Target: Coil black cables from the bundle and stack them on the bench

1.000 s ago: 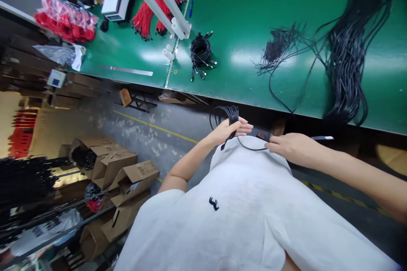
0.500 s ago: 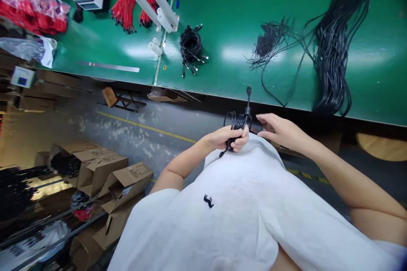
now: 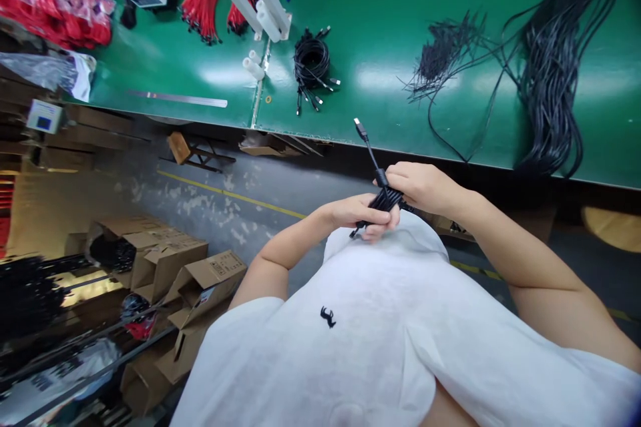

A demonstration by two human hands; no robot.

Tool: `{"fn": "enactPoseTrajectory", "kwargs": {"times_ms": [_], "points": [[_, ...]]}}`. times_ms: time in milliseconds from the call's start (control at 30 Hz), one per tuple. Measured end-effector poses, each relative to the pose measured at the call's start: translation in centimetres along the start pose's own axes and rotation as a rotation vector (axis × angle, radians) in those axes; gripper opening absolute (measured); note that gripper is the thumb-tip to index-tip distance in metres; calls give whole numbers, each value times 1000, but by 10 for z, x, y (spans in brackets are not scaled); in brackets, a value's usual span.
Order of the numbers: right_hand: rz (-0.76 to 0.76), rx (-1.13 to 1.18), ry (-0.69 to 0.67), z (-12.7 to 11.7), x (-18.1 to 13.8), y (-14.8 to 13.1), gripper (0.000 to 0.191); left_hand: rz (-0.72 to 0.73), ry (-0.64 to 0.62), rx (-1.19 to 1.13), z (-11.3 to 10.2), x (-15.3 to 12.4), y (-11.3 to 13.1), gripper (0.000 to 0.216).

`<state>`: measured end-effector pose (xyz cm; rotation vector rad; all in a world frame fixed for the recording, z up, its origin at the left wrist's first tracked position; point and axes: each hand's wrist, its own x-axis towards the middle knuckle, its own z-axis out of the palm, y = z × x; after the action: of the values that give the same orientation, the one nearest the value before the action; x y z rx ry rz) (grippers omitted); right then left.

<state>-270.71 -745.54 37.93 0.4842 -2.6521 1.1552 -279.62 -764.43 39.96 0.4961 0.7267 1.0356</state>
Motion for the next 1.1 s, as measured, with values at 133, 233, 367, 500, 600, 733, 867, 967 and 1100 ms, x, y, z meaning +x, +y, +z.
{"fn": "enactPoseTrajectory", "kwargs": {"times_ms": [133, 233, 367, 500, 600, 733, 867, 967, 1100], "points": [[252, 337, 238, 29, 21, 6, 12, 190, 169, 8, 0, -14, 3, 49], [622, 868, 517, 79, 37, 2, 29, 349, 357, 6, -9, -24, 6, 49], [935, 1320, 465, 145, 51, -17, 39, 393, 548, 11, -29, -29, 0, 44], [965, 1293, 466, 172, 55, -19, 40, 435, 611, -47, -40, -26, -18, 47], [967, 1234, 510, 162, 55, -2, 31, 384, 516, -79, -40, -29, -25, 52], [645, 675, 430, 119, 50, 31, 21, 186, 295, -79, -41, -37, -21, 56], [398, 110, 10, 70, 35, 47, 25, 115, 281, -87, -45, -38, -9, 56], [357, -120, -85, 38, 22, 38, 35, 103, 405, -107, -49, -30, 1, 52], [60, -323, -18, 9, 22, 26, 45, -1, 462, 9, -54, -8, 14, 49]]}}
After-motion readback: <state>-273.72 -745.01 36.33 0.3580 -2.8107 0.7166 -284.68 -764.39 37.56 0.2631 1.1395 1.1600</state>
